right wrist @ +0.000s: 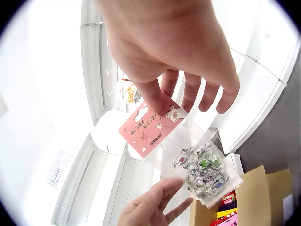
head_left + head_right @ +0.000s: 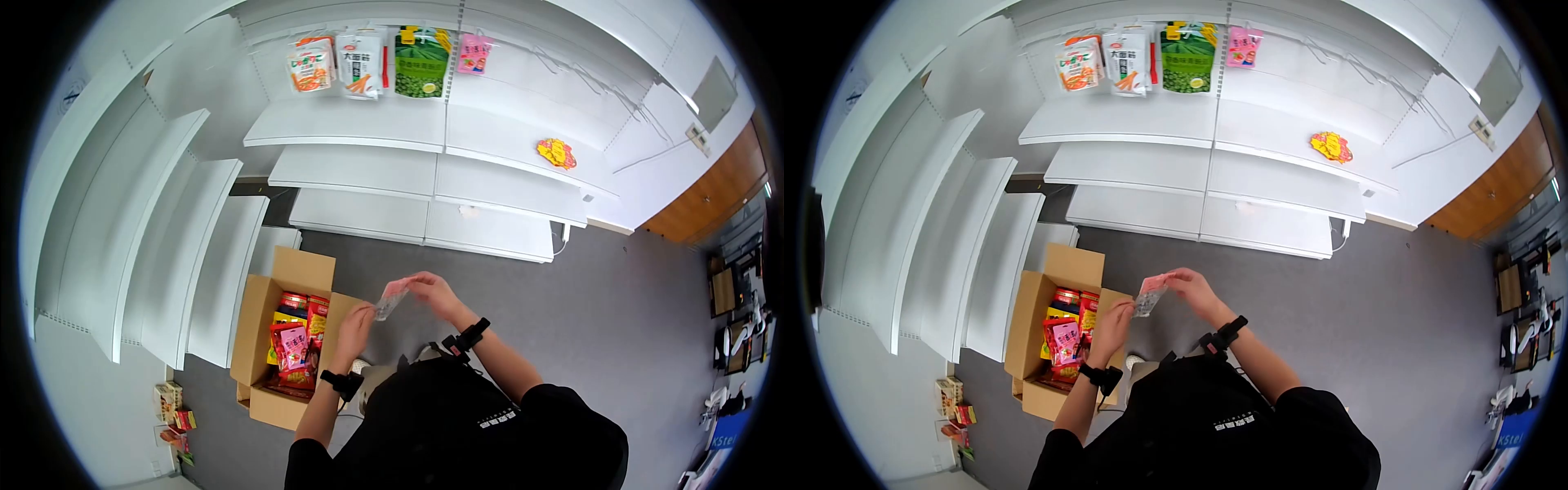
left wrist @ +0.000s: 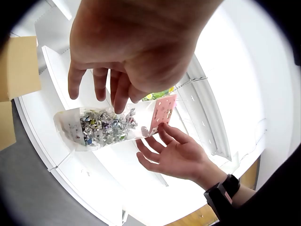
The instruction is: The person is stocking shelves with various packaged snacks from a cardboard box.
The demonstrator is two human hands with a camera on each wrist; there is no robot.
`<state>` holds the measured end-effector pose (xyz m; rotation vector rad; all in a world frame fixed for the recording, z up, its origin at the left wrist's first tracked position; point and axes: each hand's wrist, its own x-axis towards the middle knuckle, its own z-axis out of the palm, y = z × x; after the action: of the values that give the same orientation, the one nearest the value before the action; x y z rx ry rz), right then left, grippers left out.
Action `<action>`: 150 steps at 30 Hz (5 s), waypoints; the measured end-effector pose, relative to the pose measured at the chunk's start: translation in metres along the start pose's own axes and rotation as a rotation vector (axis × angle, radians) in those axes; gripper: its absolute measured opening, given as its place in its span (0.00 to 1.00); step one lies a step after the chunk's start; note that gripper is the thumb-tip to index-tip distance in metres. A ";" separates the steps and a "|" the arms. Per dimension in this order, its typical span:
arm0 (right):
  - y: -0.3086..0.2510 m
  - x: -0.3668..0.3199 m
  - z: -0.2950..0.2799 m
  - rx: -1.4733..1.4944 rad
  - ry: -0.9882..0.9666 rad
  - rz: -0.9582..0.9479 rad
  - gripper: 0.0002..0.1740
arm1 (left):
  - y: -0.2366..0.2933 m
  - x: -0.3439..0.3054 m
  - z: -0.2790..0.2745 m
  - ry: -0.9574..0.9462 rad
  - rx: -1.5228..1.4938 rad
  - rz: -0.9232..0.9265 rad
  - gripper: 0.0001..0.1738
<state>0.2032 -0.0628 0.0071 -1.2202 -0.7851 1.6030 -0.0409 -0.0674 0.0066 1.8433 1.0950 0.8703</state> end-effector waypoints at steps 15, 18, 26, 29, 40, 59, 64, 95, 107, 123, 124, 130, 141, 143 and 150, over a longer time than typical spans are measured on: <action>-0.068 -0.035 -0.098 0.068 0.217 -0.380 0.05 | 0.055 0.098 0.099 -0.175 -0.048 0.127 0.11; -0.083 -0.036 -0.107 0.107 0.252 -0.409 0.05 | 0.057 0.119 0.113 -0.226 -0.091 0.129 0.11; -0.128 0.001 -0.145 0.073 0.376 -0.413 0.07 | 0.047 0.199 0.144 -0.276 -0.206 0.101 0.12; -0.147 0.033 -0.165 0.015 0.417 -0.413 0.06 | 0.040 0.240 0.148 -0.261 -0.218 0.099 0.13; -0.233 0.150 -0.190 -0.030 0.475 -0.452 0.08 | 0.010 0.365 0.129 -0.206 -0.456 -0.044 0.20; -0.347 0.250 -0.251 0.049 0.470 -0.534 0.08 | 0.046 0.479 0.134 -0.107 -0.471 -0.045 0.19; -0.375 0.268 -0.260 0.047 0.407 -0.580 0.08 | 0.062 0.508 0.141 -0.087 -0.493 -0.042 0.18; -0.446 0.325 -0.297 -0.222 0.221 -0.815 0.05 | 0.096 0.565 0.176 0.052 -0.374 -0.094 0.17; -0.451 0.318 -0.293 -0.219 0.211 -0.877 0.05 | 0.085 0.564 0.178 0.104 -0.346 -0.112 0.18; -0.455 0.382 -0.316 -0.169 0.357 -0.921 0.05 | 0.084 0.568 0.179 0.158 -0.370 -0.127 0.17; -0.459 0.386 -0.317 -0.159 0.356 -0.909 0.05 | 0.084 0.568 0.178 0.160 -0.364 -0.123 0.17; -0.473 0.420 -0.330 -0.083 0.367 -0.879 0.04 | 0.082 0.564 0.175 0.189 -0.346 -0.126 0.17; -0.484 0.450 -0.342 -0.054 0.406 -0.885 0.07 | 0.081 0.554 0.171 0.238 -0.355 -0.161 0.17; -0.484 0.452 -0.344 -0.075 0.420 -0.892 0.07 | 0.081 0.551 0.172 0.241 -0.353 -0.162 0.17; -0.483 0.457 -0.346 -0.057 0.401 -0.895 0.07 | 0.081 0.546 0.174 0.243 -0.335 -0.178 0.16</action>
<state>0.6478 0.5176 0.1723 -0.9643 -0.9284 0.5911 0.3476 0.3546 0.0856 1.3704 1.1606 1.1169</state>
